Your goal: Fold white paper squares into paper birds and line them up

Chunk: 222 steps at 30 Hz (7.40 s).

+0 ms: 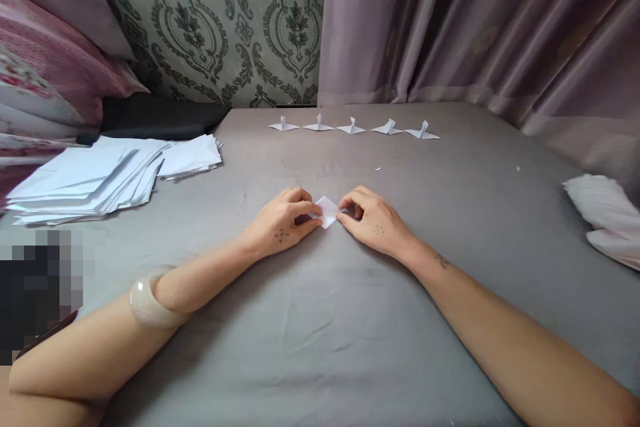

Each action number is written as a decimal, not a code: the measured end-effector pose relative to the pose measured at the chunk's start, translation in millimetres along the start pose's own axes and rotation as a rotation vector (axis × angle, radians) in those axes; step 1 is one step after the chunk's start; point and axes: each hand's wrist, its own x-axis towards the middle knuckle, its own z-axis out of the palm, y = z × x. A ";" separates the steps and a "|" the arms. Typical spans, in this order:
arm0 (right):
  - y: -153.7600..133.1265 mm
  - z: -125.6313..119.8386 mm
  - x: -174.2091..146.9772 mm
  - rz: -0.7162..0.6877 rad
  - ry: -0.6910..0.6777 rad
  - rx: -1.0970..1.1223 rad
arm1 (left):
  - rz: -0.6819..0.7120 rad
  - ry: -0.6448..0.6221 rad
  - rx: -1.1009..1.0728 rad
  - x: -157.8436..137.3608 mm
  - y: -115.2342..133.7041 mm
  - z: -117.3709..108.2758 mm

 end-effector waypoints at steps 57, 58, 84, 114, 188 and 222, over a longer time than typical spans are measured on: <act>-22.0 -1.8 -5.8 0.023 0.116 0.120 | 0.023 0.065 0.022 -0.3 -0.1 0.4; -23.6 -2.1 -5.6 0.056 0.124 0.160 | 0.022 0.072 0.015 -0.4 0.9 -0.1; -45.7 10.2 -15.0 -0.174 0.083 0.491 | -0.302 0.107 -0.877 3.8 16.0 -9.3; -4.2 0.4 0.2 -0.308 0.181 -0.075 | -0.696 0.266 -1.040 8.1 6.7 -1.3; -7.2 -4.0 -3.7 0.184 -0.076 -0.087 | -0.359 -0.086 -0.102 24.2 13.1 -4.9; -22.0 10.8 -14.9 -0.174 -0.084 -0.136 | -0.195 -0.117 -0.249 13.9 -19.6 -18.0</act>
